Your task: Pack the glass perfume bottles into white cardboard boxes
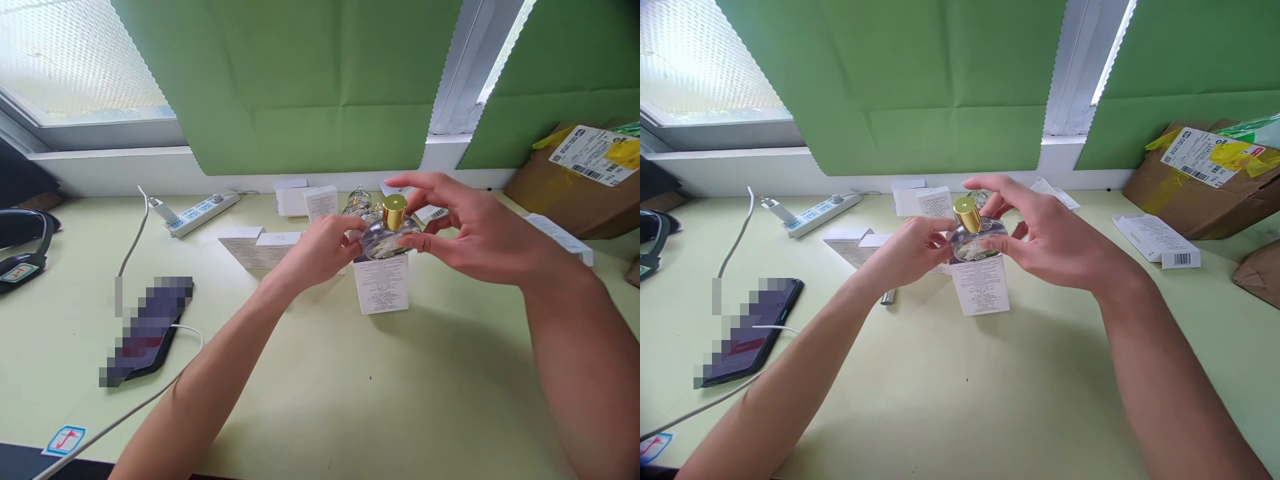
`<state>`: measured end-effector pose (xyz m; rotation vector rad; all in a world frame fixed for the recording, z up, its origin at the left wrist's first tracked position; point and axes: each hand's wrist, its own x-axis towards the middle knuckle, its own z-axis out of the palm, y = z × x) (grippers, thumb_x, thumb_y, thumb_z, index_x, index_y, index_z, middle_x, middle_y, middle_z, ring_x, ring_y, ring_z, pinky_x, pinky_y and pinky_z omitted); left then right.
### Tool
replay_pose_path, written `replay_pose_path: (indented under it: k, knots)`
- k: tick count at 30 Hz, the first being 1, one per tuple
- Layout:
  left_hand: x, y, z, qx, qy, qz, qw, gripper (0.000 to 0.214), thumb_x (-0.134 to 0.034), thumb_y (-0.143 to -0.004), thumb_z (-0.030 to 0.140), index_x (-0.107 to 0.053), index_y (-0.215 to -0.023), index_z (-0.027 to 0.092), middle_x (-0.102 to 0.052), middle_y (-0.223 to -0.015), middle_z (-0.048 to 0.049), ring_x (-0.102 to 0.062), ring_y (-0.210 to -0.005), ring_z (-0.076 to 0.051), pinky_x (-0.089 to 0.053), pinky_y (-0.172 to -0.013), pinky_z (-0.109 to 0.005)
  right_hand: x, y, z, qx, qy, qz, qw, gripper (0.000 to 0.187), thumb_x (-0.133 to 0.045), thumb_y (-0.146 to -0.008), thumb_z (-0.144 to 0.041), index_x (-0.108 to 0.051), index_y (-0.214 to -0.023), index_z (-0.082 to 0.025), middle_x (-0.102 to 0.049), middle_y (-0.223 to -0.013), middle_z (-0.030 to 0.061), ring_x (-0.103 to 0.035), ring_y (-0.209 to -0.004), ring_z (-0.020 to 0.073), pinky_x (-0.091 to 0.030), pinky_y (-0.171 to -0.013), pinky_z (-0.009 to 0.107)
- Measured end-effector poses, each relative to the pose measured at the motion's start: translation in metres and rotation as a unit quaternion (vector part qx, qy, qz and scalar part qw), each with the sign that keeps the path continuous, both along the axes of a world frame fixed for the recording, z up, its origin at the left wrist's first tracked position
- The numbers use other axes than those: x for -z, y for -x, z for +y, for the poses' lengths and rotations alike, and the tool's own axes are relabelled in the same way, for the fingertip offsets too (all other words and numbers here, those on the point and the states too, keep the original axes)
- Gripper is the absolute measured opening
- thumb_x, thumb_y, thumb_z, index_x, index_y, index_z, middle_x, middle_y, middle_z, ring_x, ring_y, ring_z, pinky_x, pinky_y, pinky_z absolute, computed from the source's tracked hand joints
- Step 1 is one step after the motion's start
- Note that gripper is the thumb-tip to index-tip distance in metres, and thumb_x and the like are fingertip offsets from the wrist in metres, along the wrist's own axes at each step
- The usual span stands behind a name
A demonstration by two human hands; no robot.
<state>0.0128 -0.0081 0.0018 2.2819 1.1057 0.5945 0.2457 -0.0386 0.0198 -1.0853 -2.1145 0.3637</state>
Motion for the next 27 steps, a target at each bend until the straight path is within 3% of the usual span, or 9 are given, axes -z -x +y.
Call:
replay_pose_path:
  k: [5, 13, 22, 27]
  knots:
    - [-0.004, 0.0, -0.002, 0.004, -0.001, -0.014, 1.0, 0.02, -0.051, -0.089, 0.024, -0.07, -0.091, 0.024, -0.066, -0.07, 0.0004, -0.061, -0.064, -0.014, -0.04, -0.052, -0.024, 0.0, 0.002, 0.0, 0.013, -0.021, -0.028, 0.999, 0.058, -0.073, -0.084, -0.04, -0.054, -0.138, -0.042, -0.069, -0.102, 0.0016, -0.069, -0.084, 0.0223, -0.052, -0.051, 0.027]
    - [-0.009, 0.001, -0.003, 0.028, -0.016, -0.018, 0.999, 0.025, -0.046, -0.087, 0.014, -0.07, -0.089, 0.023, -0.066, -0.074, 0.0007, -0.061, -0.066, -0.013, -0.045, -0.057, -0.025, 0.001, 0.005, -0.002, -0.002, -0.03, -0.038, 0.999, 0.053, -0.072, -0.086, -0.036, -0.055, -0.136, -0.038, -0.072, -0.106, 0.0003, -0.069, -0.091, 0.0239, -0.057, -0.069, 0.034]
    - [-0.006, 0.003, -0.001, 0.039, -0.038, -0.015, 0.998, 0.038, -0.044, -0.088, 0.01, -0.07, -0.11, 0.026, -0.07, -0.09, 0.001, -0.062, -0.075, -0.012, -0.043, -0.06, -0.022, 0.007, 0.011, 0.001, -0.032, 0.004, -0.051, 0.998, 0.028, -0.064, -0.092, -0.034, -0.065, -0.12, -0.03, -0.072, -0.113, 0.0021, -0.068, -0.097, 0.0241, -0.054, -0.082, 0.038]
    - [-0.004, 0.004, 0.001, 0.042, -0.05, -0.002, 0.998, 0.03, -0.045, -0.087, 0.009, -0.069, -0.097, 0.022, -0.069, -0.088, -0.0001, -0.064, -0.079, -0.014, -0.042, -0.06, -0.022, 0.015, 0.017, 0.005, -0.011, 0.01, -0.044, 0.999, 0.031, -0.064, -0.09, -0.026, -0.065, -0.12, -0.034, -0.073, -0.116, -0.0001, -0.068, -0.098, 0.0238, -0.052, -0.082, 0.037]
